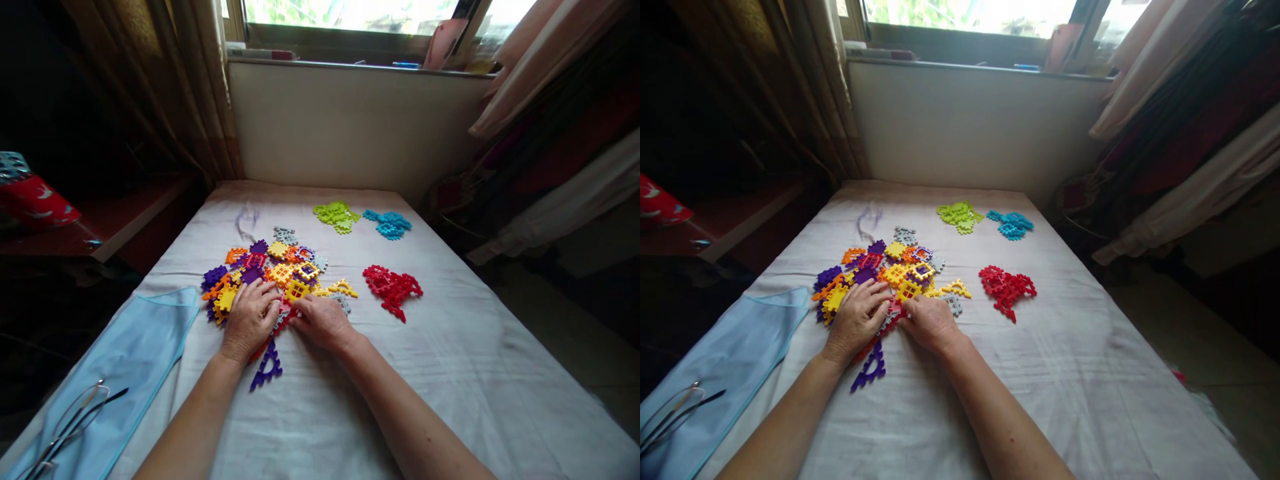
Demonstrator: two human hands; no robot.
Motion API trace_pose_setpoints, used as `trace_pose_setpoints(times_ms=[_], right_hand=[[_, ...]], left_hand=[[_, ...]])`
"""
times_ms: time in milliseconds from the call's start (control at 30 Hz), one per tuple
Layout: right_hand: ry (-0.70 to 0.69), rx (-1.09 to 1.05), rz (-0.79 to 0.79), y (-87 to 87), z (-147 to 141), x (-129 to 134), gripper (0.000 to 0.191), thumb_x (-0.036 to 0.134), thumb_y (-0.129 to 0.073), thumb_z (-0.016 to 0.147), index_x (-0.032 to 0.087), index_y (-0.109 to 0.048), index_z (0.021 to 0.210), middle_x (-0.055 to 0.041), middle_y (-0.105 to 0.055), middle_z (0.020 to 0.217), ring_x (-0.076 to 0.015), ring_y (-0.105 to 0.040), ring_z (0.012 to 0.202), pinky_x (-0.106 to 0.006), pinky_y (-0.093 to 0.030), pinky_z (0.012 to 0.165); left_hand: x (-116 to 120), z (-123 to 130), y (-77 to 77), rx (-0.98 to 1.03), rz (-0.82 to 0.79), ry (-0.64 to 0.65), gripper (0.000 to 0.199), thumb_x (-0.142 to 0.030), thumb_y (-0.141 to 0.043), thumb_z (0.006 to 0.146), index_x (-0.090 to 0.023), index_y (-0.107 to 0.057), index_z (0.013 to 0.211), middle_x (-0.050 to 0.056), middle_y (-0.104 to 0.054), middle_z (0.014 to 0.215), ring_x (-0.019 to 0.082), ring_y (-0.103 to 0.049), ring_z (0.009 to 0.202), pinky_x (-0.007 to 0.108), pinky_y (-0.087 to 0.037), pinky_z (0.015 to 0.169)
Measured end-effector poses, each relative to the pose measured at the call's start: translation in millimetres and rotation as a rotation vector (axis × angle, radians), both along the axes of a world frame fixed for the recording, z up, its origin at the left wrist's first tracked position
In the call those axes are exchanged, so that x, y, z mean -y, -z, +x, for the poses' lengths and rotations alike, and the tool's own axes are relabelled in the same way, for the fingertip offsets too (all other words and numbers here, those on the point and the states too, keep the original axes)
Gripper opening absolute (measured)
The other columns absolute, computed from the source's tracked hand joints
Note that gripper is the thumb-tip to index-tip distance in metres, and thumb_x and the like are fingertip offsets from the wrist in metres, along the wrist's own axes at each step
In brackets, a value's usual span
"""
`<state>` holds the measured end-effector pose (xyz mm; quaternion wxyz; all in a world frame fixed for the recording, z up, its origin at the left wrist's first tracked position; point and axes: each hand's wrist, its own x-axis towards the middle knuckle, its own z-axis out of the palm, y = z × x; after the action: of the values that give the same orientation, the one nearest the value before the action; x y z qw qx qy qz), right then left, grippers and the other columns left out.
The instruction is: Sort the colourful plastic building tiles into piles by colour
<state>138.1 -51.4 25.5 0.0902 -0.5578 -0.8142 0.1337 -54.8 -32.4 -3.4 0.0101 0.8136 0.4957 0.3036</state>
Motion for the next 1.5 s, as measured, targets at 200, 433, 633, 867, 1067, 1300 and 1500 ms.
trace_pose_setpoints(times_ms=[200,433,633,867,1067,1300,1500], right_hand=[[-0.005,-0.15,-0.016,-9.9,27,-4,0.016,0.035,-0.065,0.084,0.021,-0.069,0.078,-0.0003,-0.069,0.077,-0.0119,-0.056,0.067,-0.022,-0.03,0.059],[0.094,-0.34,-0.055,-14.6,63,-18,0.034,0.027,-0.051,0.088,0.018,-0.058,0.056,0.0048,-0.049,0.052,-0.0088,-0.038,0.052,-0.023,-0.023,0.053],[0.214,-0.477,-0.075,0.5,79,-25,0.03,0.035,-0.048,0.088,0.018,-0.06,0.066,0.0029,-0.056,0.06,-0.0104,-0.047,0.059,-0.021,-0.032,0.055],[0.059,-0.494,-0.32,-16.6,91,-17,0.032,0.048,-0.059,0.082,0.018,-0.07,0.084,-0.0008,-0.07,0.077,-0.0132,-0.059,0.069,-0.021,-0.042,0.06],[0.035,-0.147,-0.368,-40.6,65,1,0.03,0.036,-0.077,0.068,0.024,-0.073,0.095,-0.0015,-0.073,0.086,-0.0172,-0.065,0.073,-0.023,-0.045,0.061],[0.107,0.216,-0.221,-45.9,19,15,0.025,0.024,-0.059,0.083,0.021,-0.071,0.104,-0.0128,-0.071,0.109,-0.0242,-0.068,0.097,-0.029,-0.05,0.075],[0.096,0.179,-0.246,-52.4,33,9,0.024,0.021,-0.054,0.082,0.022,-0.075,0.093,-0.0097,-0.075,0.098,-0.0218,-0.069,0.091,-0.027,-0.047,0.072]], left_hand=[[1,-4,2.1,0.055,0.031,-0.022,0.024,-0.032,-0.05,0.09,-0.027,-0.072,0.098,0.005,-0.071,0.118,0.028,-0.057,0.121,0.054,-0.041,0.107],[3,-1,-1.2,-0.063,0.073,-0.016,0.022,-0.032,-0.051,0.089,-0.028,-0.072,0.093,0.004,-0.072,0.117,0.028,-0.058,0.12,0.054,-0.039,0.108],[25,12,-10.7,-0.186,0.065,0.012,0.019,-0.031,-0.053,0.089,-0.028,-0.07,0.097,0.003,-0.071,0.119,0.031,-0.057,0.122,0.061,-0.028,0.112],[43,25,-4.1,-0.176,0.024,0.019,0.025,-0.035,-0.053,0.092,-0.027,-0.067,0.111,0.006,-0.069,0.123,0.03,-0.056,0.124,0.06,-0.024,0.113],[46,32,1.4,-0.204,-0.013,0.084,0.032,-0.043,-0.055,0.091,-0.026,-0.066,0.116,0.007,-0.067,0.127,0.032,-0.053,0.126,0.062,-0.024,0.113],[45,31,4.6,-0.196,-0.013,0.085,0.029,-0.037,-0.054,0.092,-0.026,-0.067,0.114,0.007,-0.068,0.125,0.031,-0.053,0.125,0.063,-0.025,0.113],[44,31,6.3,-0.196,0.0,0.074,0.028,-0.034,-0.053,0.092,-0.027,-0.067,0.114,0.007,-0.067,0.126,0.029,-0.054,0.125,0.061,-0.025,0.114]])
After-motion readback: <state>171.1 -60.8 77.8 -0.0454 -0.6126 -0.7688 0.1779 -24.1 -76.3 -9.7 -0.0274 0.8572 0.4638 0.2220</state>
